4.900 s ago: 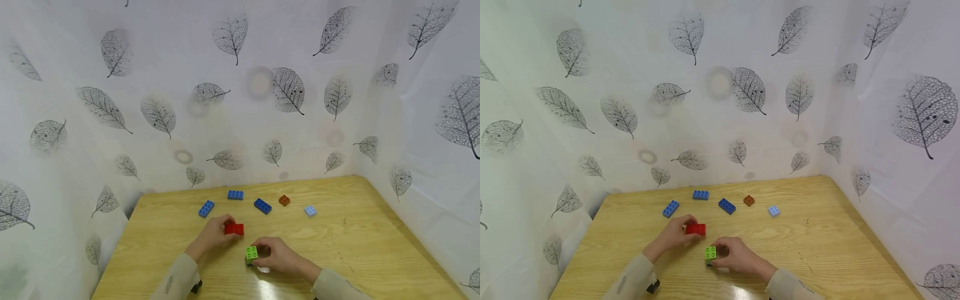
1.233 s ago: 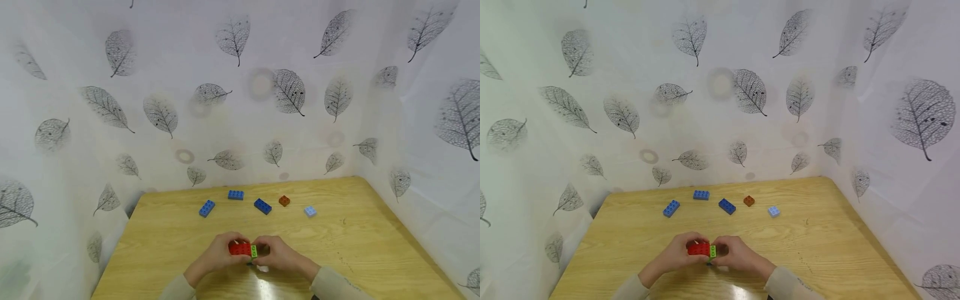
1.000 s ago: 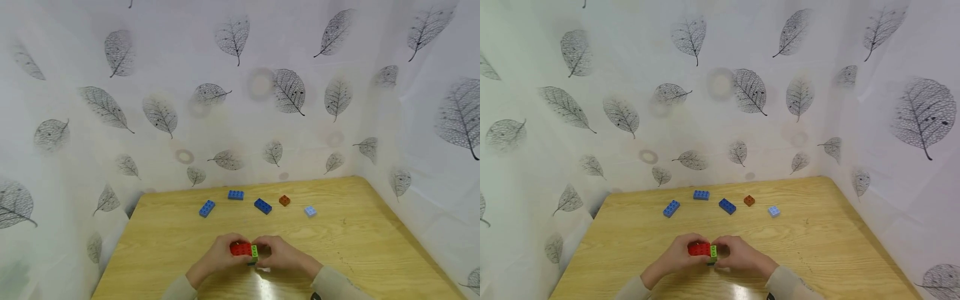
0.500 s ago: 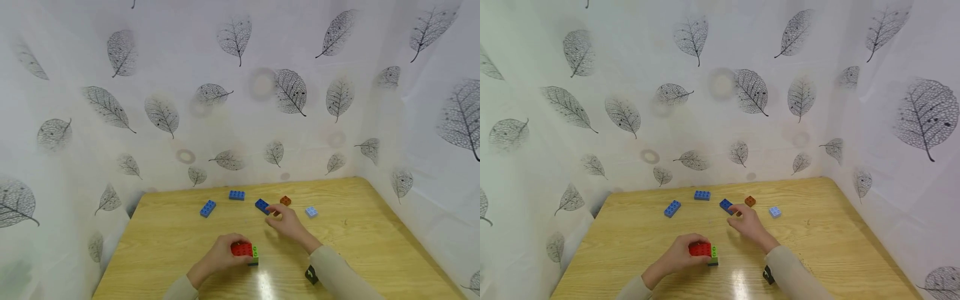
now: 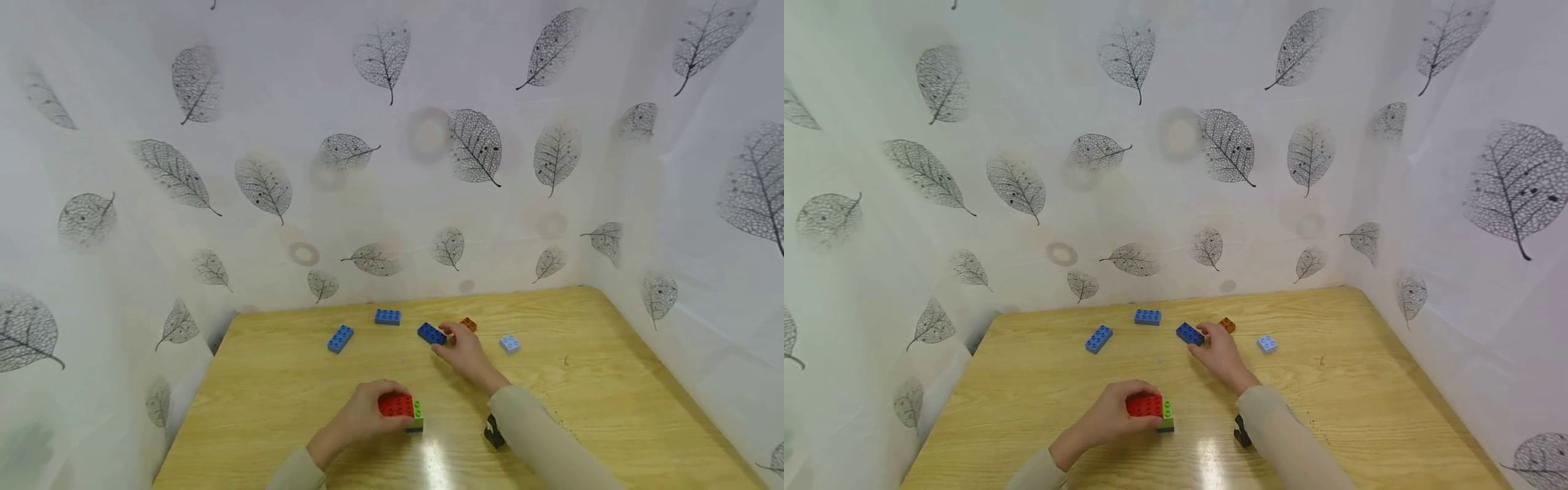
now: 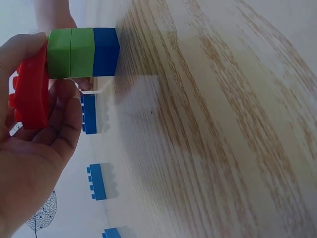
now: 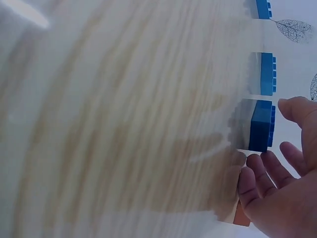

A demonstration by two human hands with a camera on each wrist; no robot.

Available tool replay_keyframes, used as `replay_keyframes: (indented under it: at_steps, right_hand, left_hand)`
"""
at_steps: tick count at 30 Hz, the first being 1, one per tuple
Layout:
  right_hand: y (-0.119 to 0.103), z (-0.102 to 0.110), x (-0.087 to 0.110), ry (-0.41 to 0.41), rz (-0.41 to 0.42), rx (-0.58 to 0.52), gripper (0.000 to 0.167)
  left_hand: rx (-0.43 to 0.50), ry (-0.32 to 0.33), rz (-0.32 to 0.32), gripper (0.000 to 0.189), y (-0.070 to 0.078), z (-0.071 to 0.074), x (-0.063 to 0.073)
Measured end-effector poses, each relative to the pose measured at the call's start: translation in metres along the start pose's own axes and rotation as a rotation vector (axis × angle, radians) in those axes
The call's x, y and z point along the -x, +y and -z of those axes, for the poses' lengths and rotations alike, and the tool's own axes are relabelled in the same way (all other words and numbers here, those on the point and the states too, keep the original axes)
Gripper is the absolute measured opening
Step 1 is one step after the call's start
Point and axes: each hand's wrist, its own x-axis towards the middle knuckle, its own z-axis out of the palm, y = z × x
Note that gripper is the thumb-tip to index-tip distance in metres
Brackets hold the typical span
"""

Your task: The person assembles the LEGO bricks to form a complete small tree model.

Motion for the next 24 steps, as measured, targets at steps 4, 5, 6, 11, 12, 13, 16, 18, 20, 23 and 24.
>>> replay_keyframes:
  at_steps: [4, 5, 6, 11, 12, 13, 16, 18, 20, 23, 24]
  right_hand:
    - [0.003, -0.004, -0.005, 0.020, -0.022, 0.015, 0.053]
    - [0.004, -0.005, -0.007, 0.024, -0.027, 0.021, 0.052]
    - [0.005, -0.006, -0.008, 0.027, -0.029, 0.029, 0.052]
    - [0.007, -0.010, -0.014, 0.044, -0.024, 0.066, 0.050]
    - [0.007, -0.011, -0.014, 0.047, -0.019, 0.078, 0.049]
    - [0.006, -0.012, -0.014, 0.050, -0.014, 0.089, 0.049]
    - [0.006, -0.013, -0.015, 0.059, 0.010, 0.125, 0.045]
    - [0.007, -0.014, -0.014, 0.065, 0.024, 0.145, 0.041]
    - [0.007, -0.013, -0.014, 0.069, 0.034, 0.151, 0.038]
    - [0.008, -0.012, -0.014, 0.064, 0.037, 0.143, 0.037]
    - [0.008, -0.011, -0.014, 0.061, 0.033, 0.134, 0.037]
  left_hand:
    - [0.003, -0.005, 0.007, 0.047, 0.000, 0.000, -0.001]
    - [0.004, -0.006, 0.007, 0.047, 0.000, 0.000, -0.001]
    - [0.006, -0.005, 0.006, 0.047, 0.000, 0.000, -0.001]
    - [0.013, -0.007, 0.003, 0.047, 0.001, 0.001, 0.000]
    - [0.014, -0.009, 0.005, 0.047, 0.001, 0.001, 0.000]
    - [0.016, -0.010, 0.008, 0.046, 0.002, 0.001, 0.000]
    - [0.023, -0.013, 0.019, 0.046, 0.003, 0.002, 0.001]
    - [0.023, -0.014, 0.024, 0.045, 0.004, 0.002, 0.001]
    - [0.019, -0.014, 0.027, 0.045, 0.004, 0.002, 0.001]
    - [0.017, -0.014, 0.029, 0.045, 0.005, 0.002, 0.000]
    - [0.017, -0.014, 0.028, 0.045, 0.005, 0.003, 0.001]
